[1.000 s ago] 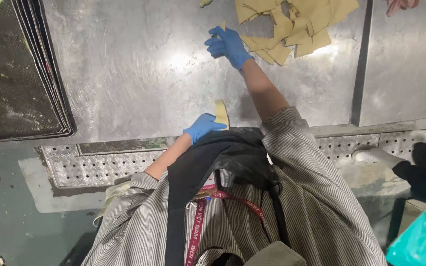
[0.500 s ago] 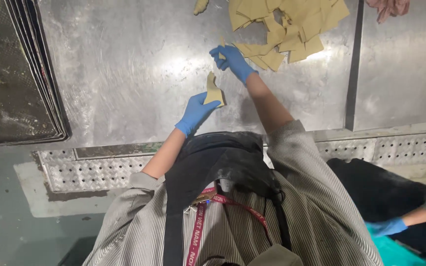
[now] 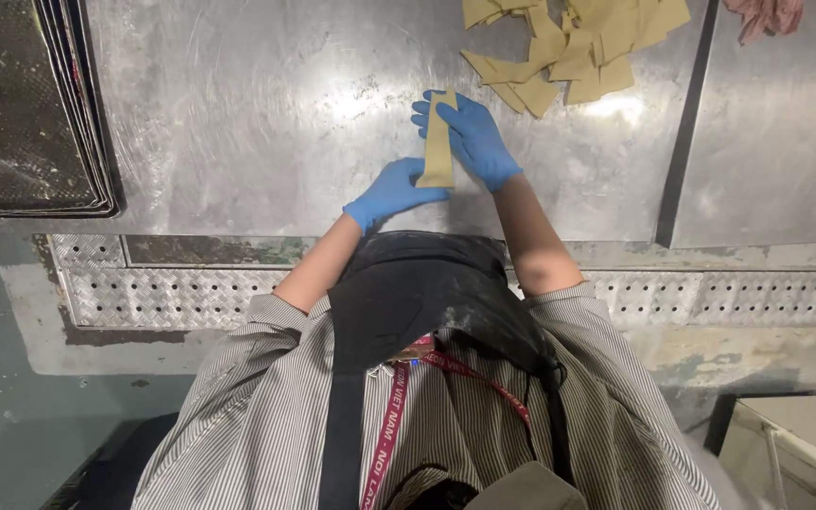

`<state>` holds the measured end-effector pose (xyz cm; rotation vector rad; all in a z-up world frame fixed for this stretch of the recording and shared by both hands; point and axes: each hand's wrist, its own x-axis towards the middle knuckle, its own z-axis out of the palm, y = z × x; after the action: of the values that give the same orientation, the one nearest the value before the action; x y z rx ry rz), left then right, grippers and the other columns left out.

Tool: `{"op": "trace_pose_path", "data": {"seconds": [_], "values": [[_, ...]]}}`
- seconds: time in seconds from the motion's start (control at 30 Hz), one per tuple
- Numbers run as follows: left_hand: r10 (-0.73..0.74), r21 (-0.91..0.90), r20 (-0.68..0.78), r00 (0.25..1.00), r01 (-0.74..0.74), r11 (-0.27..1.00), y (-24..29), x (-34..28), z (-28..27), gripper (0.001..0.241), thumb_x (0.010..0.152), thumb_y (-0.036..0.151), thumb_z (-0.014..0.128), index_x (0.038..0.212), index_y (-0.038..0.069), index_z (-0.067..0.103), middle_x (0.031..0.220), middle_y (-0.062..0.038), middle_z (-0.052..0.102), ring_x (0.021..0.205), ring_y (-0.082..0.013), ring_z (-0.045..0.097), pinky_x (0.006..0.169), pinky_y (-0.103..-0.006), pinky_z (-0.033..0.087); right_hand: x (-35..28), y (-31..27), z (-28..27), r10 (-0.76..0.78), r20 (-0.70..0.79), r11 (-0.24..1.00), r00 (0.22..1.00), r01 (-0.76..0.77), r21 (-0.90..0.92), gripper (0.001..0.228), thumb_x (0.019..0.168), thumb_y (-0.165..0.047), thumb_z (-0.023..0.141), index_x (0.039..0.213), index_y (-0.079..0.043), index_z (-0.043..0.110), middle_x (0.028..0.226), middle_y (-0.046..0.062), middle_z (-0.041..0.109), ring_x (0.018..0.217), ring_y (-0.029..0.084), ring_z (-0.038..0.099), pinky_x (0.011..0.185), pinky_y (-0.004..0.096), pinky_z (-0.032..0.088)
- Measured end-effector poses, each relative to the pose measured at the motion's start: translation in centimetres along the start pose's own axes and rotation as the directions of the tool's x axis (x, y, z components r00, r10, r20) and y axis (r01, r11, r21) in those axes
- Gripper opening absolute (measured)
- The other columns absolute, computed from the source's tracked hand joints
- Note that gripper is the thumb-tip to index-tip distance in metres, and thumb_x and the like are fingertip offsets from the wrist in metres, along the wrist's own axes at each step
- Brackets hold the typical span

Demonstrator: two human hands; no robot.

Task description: Roll triangular pieces of dough into croissants and arrange them on a tray.

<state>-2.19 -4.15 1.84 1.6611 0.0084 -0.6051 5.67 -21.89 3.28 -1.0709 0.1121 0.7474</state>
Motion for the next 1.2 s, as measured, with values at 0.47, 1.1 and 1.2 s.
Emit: {"op": "trace_pose_path", "data": {"seconds": [0.47, 1.1, 1.2], "values": [[0.135, -0.287, -0.444, 0.886, -0.283, 0.915, 3.7, 2.3, 2.4, 0.031, 0.094, 0.017, 0.073, 0.12, 0.0, 0.072, 0.1, -0.006, 0.076, 0.092, -0.0113, 0.069, 0.082, -0.0266, 0.057, -5.2, -3.6, 1.6, -0.46, -0.085, 0.729, 0.884, 0.32, -0.605, 0.035, 0.11, -0.016, 0.049, 0.137, 0.001, 0.064, 0.141, 0.007, 0.064, 0.129, 0.017, 0.058, 0.11, 0.031, 0.045], [0.082, -0.158, -0.41, 0.909, -0.159, 0.975, 7.2, 2.5, 6.6, 0.025, 0.09, 0.023, 0.08, 0.103, 0.002, 0.078, 0.088, -0.004, 0.078, 0.076, -0.0077, 0.069, 0.07, -0.0232, 0.056, -6.4, -7.0, -5.1, -0.281, 0.133, 0.855, 0.95, 0.311, -0.416, 0.035, 0.112, -0.02, 0.047, 0.129, 0.003, 0.068, 0.128, 0.008, 0.07, 0.111, 0.014, 0.064, 0.098, 0.028, 0.049], [0.013, -0.262, -0.431, 0.902, -0.139, 0.955, 7.5, 2.5, 7.2, 0.025, 0.09, 0.023, 0.08, 0.102, 0.002, 0.077, 0.086, -0.003, 0.077, 0.074, -0.0061, 0.069, 0.068, -0.022, 0.056, -5.7, -7.2, -5.6, -0.196, 0.114, 0.901, 0.974, 0.224, -0.37, 0.034, 0.104, -0.013, 0.056, 0.133, 0.003, 0.063, 0.13, 0.006, 0.068, 0.11, 0.013, 0.065, 0.097, 0.027, 0.052]]}}
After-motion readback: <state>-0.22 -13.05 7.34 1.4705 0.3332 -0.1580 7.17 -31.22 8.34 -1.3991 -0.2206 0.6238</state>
